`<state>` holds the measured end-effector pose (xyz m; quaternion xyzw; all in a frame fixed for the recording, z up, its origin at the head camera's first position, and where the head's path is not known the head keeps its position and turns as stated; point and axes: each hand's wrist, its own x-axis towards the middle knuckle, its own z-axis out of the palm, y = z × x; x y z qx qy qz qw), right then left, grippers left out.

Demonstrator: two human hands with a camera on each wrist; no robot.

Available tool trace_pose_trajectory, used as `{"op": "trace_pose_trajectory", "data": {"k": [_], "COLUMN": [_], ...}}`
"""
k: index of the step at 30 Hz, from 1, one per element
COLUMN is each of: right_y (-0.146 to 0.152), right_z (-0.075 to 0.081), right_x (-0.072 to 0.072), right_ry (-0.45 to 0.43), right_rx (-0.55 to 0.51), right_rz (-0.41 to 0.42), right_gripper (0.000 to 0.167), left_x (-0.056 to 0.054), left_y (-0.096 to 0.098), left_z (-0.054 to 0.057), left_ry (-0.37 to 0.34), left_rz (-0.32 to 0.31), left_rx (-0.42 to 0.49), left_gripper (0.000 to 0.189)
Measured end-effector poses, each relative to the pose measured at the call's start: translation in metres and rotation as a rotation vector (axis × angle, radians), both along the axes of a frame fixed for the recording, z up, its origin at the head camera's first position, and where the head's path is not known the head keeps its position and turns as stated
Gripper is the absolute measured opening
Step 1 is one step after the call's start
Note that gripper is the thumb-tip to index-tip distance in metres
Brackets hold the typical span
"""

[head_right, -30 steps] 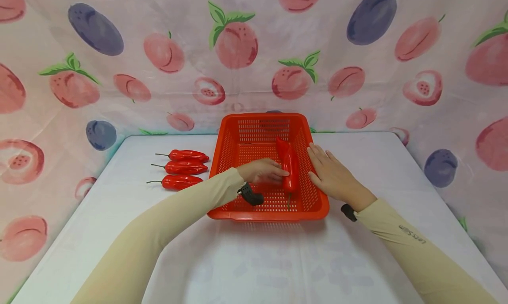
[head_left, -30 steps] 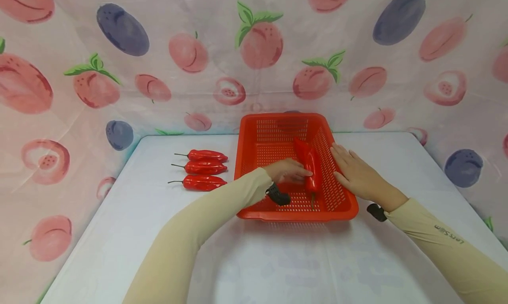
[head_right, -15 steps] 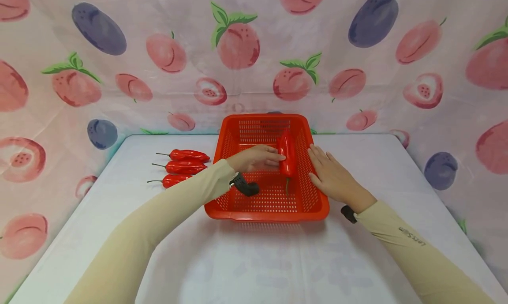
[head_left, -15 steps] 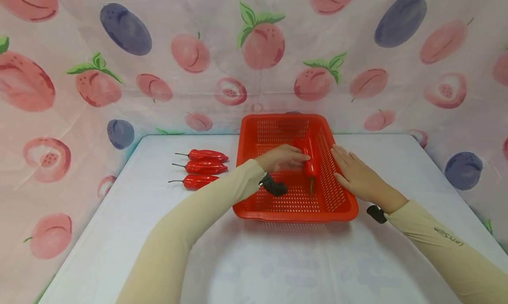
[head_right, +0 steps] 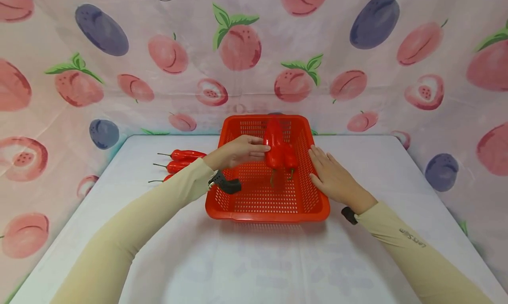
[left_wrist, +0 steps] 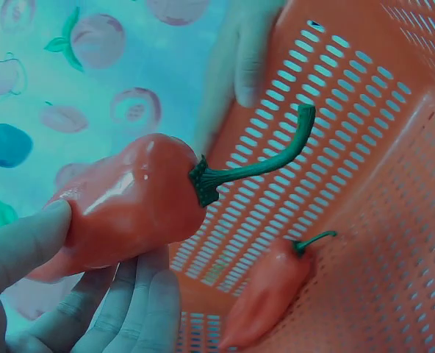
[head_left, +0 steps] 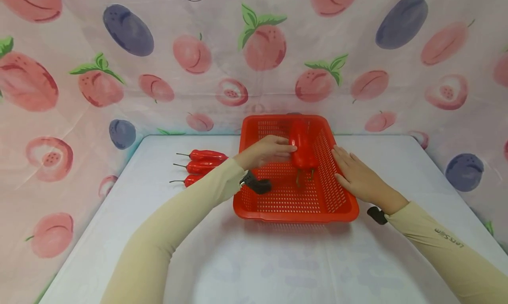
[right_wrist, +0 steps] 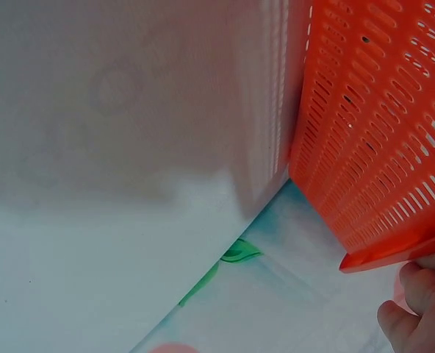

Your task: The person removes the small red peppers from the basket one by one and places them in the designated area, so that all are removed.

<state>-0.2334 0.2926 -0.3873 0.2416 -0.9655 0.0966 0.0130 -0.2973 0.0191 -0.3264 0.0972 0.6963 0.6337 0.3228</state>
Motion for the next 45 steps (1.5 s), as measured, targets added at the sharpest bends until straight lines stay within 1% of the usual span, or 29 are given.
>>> {"op": "trace_pose_trajectory", "data": {"k": [3, 9, 11, 16, 19, 22, 26, 27, 30, 35, 40, 43, 45], "right_y": [0.0, -0.001, -0.001, -0.002, -0.002, -0.002, -0.002, -0.002, -0.002, -0.001, -0.001, -0.001, -0.001], "right_z": [0.0, 0.001, 0.001, 0.002, 0.003, 0.003, 0.003, 0.003, 0.003, 0.002, 0.002, 0.003, 0.003], "right_x": [0.0, 0.001, 0.001, 0.002, 0.002, 0.002, 0.002, 0.002, 0.003, 0.003, 0.003, 0.003, 0.003], "right_ry": [-0.013, -0.014, -0.015, -0.02, -0.02, -0.019, -0.02, -0.022, -0.029, -0.02, -0.025, -0.031, -0.03], "right_rx": [-0.008, -0.007, -0.01, -0.018, -0.018, -0.016, -0.018, -0.019, -0.024, -0.024, -0.028, -0.031, -0.03], "right_rz": [-0.007, -0.009, -0.008, -0.006, -0.007, -0.007, -0.006, -0.006, -0.009, -0.007, -0.006, -0.007, -0.008], "right_gripper": [0.067, 0.067, 0.067, 0.067, 0.067, 0.067, 0.066, 0.066, 0.067, 0.067, 0.067, 0.066, 0.066], "left_x": [0.002, 0.005, 0.006, 0.009, 0.012, 0.015, 0.018, 0.018, 0.017, 0.016, 0.019, 0.021, 0.022], "left_y": [-0.008, -0.024, -0.03, -0.048, -0.061, -0.077, -0.096, -0.101, -0.115, -0.14, -0.164, -0.179, -0.189], "left_z": [0.006, 0.016, 0.019, 0.026, 0.03, 0.033, 0.035, 0.035, 0.035, 0.037, 0.039, 0.038, 0.036], "left_ry": [0.024, 0.073, 0.082, 0.092, 0.106, 0.097, 0.098, 0.109, 0.143, 0.162, 0.178, 0.186, 0.192], "left_rz": [0.009, 0.041, 0.053, 0.06, 0.057, 0.068, 0.087, 0.092, 0.105, 0.124, 0.144, 0.155, 0.158], "left_rx": [-0.011, -0.062, -0.058, -0.033, -0.058, -0.103, -0.092, -0.076, -0.064, -0.119, -0.209, -0.258, -0.268], "left_gripper": [0.055, 0.06, 0.061, 0.063, 0.066, 0.068, 0.06, 0.056, 0.049, 0.049, 0.055, 0.06, 0.061]}}
